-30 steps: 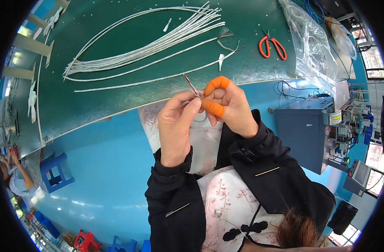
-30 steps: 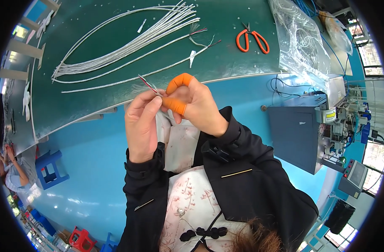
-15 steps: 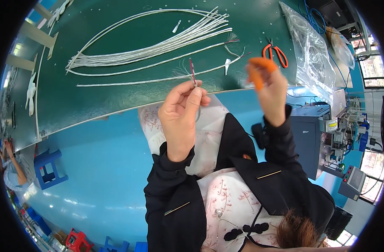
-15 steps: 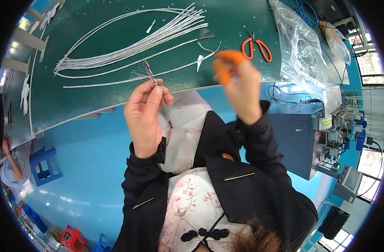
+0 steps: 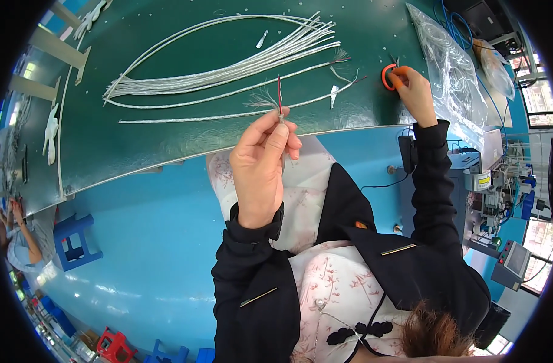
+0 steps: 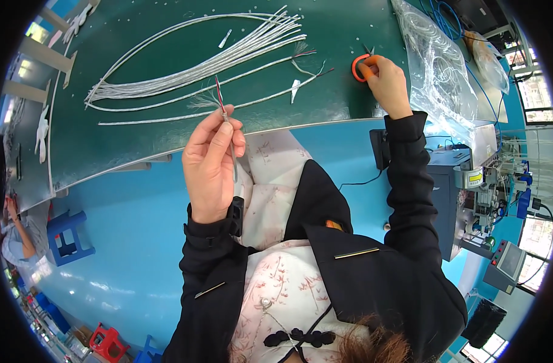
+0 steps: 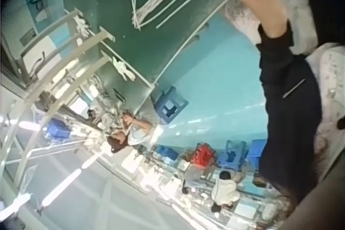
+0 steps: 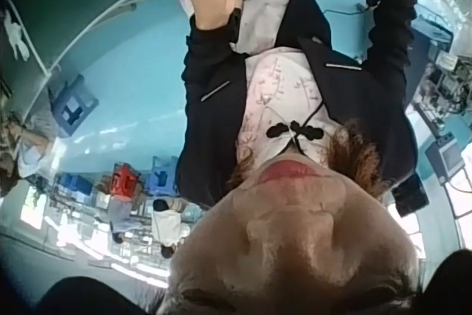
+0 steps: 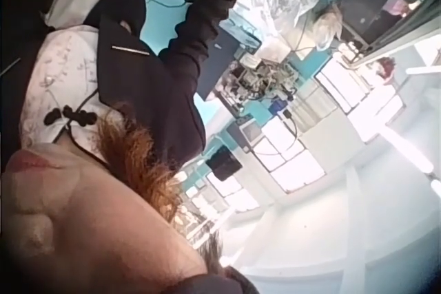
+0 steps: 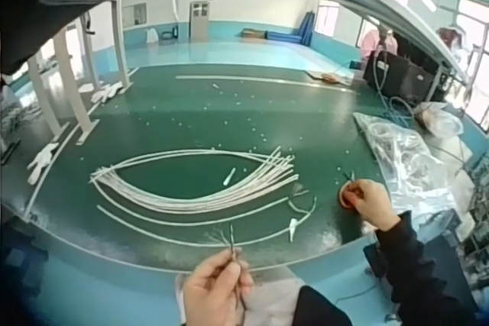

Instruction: The person prepares a cable by pulling back the outer shielding and trimming the excess with shears. They then separate the internal colored wires and twist them together by hand.

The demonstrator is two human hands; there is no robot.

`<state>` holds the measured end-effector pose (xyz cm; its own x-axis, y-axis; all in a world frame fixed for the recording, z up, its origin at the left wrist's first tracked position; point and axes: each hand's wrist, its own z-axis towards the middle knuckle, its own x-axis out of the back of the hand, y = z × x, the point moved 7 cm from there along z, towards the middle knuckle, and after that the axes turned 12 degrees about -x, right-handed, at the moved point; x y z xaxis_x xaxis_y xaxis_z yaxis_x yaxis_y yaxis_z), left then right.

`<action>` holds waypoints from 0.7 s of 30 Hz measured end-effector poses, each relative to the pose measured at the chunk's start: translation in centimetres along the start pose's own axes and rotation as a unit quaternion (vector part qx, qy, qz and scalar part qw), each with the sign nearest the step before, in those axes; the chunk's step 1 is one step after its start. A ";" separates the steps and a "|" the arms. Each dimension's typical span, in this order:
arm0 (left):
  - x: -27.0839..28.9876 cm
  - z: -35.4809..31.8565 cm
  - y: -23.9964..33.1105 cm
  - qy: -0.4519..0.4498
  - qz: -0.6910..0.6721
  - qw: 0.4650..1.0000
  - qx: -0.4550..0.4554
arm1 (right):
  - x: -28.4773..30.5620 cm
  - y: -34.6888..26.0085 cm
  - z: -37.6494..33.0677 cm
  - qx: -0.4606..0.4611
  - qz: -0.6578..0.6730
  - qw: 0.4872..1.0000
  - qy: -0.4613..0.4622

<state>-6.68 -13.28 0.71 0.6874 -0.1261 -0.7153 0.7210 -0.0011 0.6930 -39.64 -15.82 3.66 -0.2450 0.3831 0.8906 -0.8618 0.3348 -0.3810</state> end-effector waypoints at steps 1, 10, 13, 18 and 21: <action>0.1 0.0 0.1 0.000 0.000 1.000 -0.004 | 0.0 0.2 0.4 -0.028 -0.007 0.999 -0.018; 0.4 0.2 0.6 0.029 0.010 0.999 -0.026 | 0.1 2.0 2.0 -0.021 -0.055 0.998 -0.028; 0.5 0.3 0.7 0.033 0.013 0.999 -0.025 | -0.3 1.9 2.5 -0.013 -0.082 0.996 -0.033; 1.3 0.4 0.8 0.049 0.009 0.998 -0.024 | 0.8 -0.4 0.7 -0.051 0.094 0.992 -0.069; 1.4 0.7 0.9 0.058 0.014 0.998 -0.027 | 2.3 -1.8 -1.5 -0.077 0.456 0.879 -0.115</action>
<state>-5.13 -14.11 0.38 0.7106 -0.0097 -0.7036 0.7029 0.0551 0.7091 -37.97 -14.22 6.00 -0.9012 0.3755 0.2165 -0.1936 0.0981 -0.9762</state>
